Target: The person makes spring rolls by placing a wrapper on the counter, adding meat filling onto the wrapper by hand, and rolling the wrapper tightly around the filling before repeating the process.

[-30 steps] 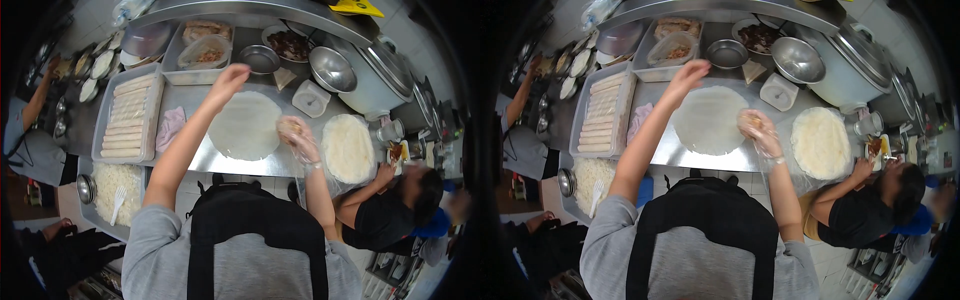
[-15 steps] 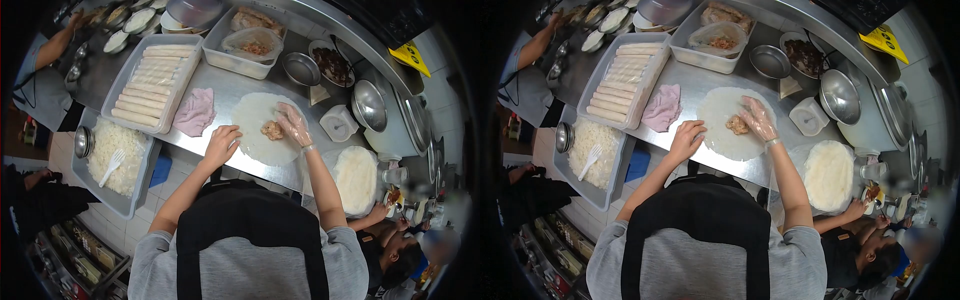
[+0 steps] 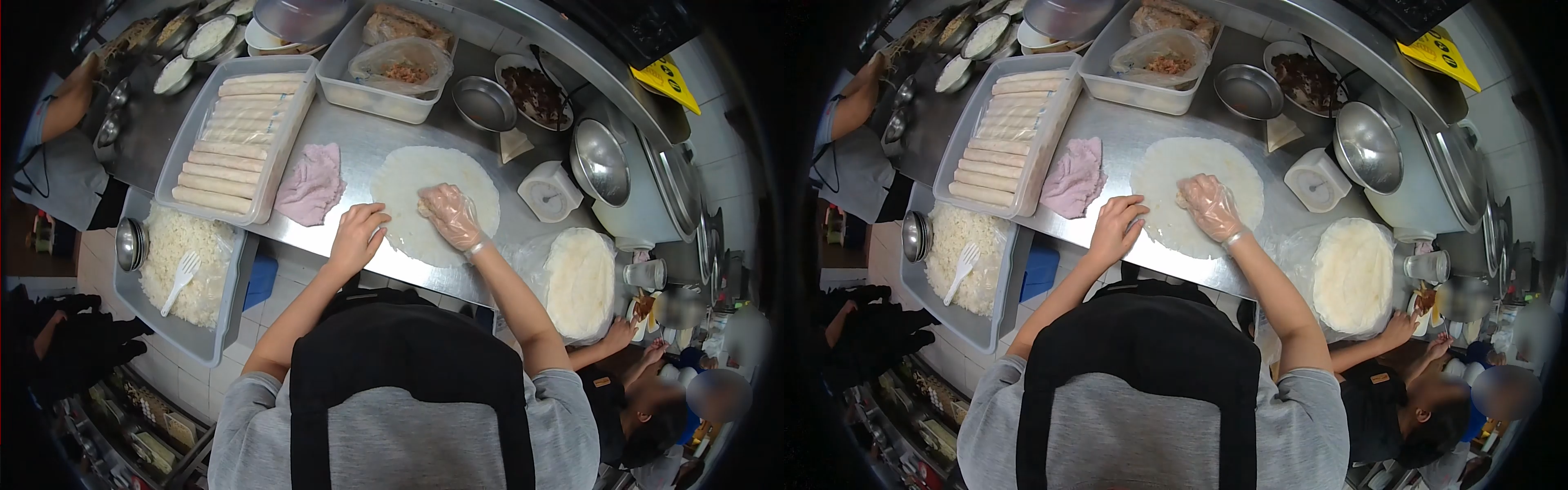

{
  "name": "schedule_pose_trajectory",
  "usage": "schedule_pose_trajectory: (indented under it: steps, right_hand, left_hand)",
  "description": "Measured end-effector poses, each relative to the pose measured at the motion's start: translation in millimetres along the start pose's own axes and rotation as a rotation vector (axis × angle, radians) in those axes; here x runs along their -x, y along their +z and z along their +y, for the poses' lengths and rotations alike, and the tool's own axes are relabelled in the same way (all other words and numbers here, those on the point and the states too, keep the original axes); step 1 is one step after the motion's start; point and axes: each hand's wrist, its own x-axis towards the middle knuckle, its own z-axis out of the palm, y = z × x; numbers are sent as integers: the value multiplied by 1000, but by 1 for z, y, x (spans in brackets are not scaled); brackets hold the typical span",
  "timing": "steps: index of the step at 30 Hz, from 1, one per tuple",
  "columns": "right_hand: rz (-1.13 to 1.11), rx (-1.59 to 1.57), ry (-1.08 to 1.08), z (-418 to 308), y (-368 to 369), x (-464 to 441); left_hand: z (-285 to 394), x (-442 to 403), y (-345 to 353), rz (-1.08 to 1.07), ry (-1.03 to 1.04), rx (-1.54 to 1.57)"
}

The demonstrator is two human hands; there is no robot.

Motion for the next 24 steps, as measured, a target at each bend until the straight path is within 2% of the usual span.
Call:
schedule_pose_trajectory:
  steps: [1,3,4,6,7,9,13,15,19,21,24]
  right_hand:
    - [1,0,0,-3,-6,-1]
    - [177,-72,38,-7,-22,0]
    - [173,-73,36,-4,-26,5]
    - [23,-46,105,1,-30,15]
    - [23,-45,110,2,-28,15]
    - [-161,-167,196,8,-22,14]
    - [-162,-60,190,5,-14,6]
    - [22,-146,91,-1,-27,1]
    - [7,-51,84,-13,-22,-14]
    - [51,61,-32,-21,-8,-9]
    - [16,119,-96,-25,-3,-1]
  left_hand:
    - [0,0,0,-5,1,2]
    - [-1,0,-1,-6,-2,5]
    - [-1,0,-1,-2,-2,5]
    - [-1,0,-1,-3,1,8]
    - [-1,1,-1,-4,-2,7]
    - [-1,1,0,-7,-9,8]
    - [-2,0,0,-1,9,11]
    - [-2,1,0,-3,8,12]
    - [-2,2,1,5,16,7]
    - [-3,1,0,9,13,0]
    - [-4,2,0,9,13,15]
